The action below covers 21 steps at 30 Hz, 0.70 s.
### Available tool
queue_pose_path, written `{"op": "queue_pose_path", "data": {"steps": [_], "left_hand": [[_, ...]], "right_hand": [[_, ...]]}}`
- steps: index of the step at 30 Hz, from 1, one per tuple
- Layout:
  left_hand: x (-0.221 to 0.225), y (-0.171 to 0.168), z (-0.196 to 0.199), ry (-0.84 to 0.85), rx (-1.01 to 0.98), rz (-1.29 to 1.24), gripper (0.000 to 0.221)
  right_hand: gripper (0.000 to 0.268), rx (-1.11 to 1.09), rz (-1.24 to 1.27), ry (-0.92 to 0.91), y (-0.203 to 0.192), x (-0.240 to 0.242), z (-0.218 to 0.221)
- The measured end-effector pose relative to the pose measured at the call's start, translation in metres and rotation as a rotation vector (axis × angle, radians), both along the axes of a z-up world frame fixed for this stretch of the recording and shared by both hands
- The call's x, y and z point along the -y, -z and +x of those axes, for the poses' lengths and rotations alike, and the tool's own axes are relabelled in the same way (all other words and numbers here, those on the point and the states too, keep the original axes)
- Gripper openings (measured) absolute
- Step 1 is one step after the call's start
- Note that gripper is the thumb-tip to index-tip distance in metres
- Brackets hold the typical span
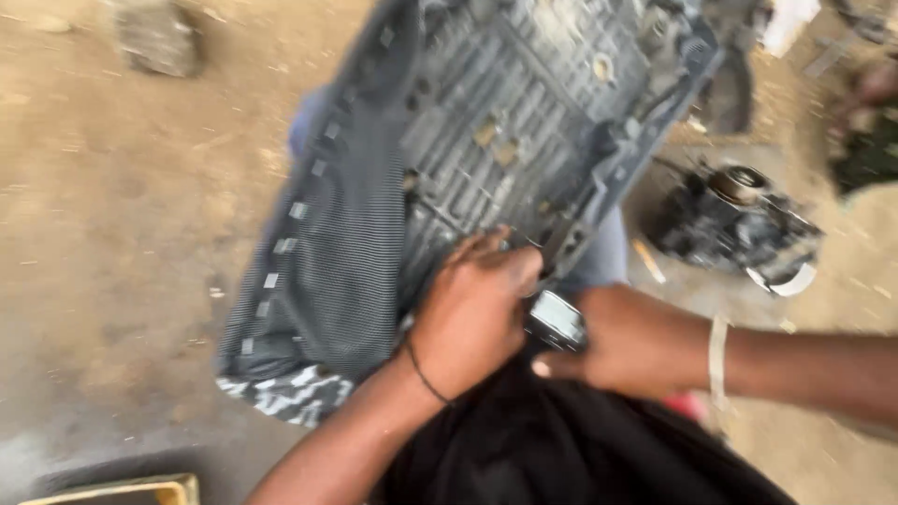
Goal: The person sits on the ground with a motorcycle floorboard panel on their lap, stretching a black fabric cover over its underside. They tuck and press the fabric edges around the panel, trim off excess material with scissors, and press the trimmed edges down by hand.
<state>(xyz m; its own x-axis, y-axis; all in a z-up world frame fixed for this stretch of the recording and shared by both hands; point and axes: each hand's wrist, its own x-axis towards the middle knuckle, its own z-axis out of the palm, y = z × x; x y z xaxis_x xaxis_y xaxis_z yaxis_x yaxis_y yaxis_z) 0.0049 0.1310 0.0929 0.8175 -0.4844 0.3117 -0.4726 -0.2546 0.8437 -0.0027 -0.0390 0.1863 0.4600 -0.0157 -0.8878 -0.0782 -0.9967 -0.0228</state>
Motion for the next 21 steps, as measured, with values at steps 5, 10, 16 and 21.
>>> {"op": "queue_pose_path", "data": {"steps": [5,10,16,21], "left_hand": [[-0.007,0.003,-0.014,-0.016,0.048,-0.019,0.013],[-0.010,-0.013,-0.026,-0.004,0.148,0.080,0.043],[-0.010,-0.008,-0.030,-0.056,0.289,0.132,0.071],[-0.014,-0.013,-0.027,-0.121,0.224,0.110,0.056]], "right_hand": [[0.068,0.025,-0.048,0.032,-0.001,-0.025,0.003],[0.060,0.038,-0.041,0.123,0.002,-0.023,-0.007],[0.049,0.325,0.216,0.112,0.038,0.009,-0.030],[0.048,0.152,0.098,0.105,-0.007,0.000,-0.017]]}}
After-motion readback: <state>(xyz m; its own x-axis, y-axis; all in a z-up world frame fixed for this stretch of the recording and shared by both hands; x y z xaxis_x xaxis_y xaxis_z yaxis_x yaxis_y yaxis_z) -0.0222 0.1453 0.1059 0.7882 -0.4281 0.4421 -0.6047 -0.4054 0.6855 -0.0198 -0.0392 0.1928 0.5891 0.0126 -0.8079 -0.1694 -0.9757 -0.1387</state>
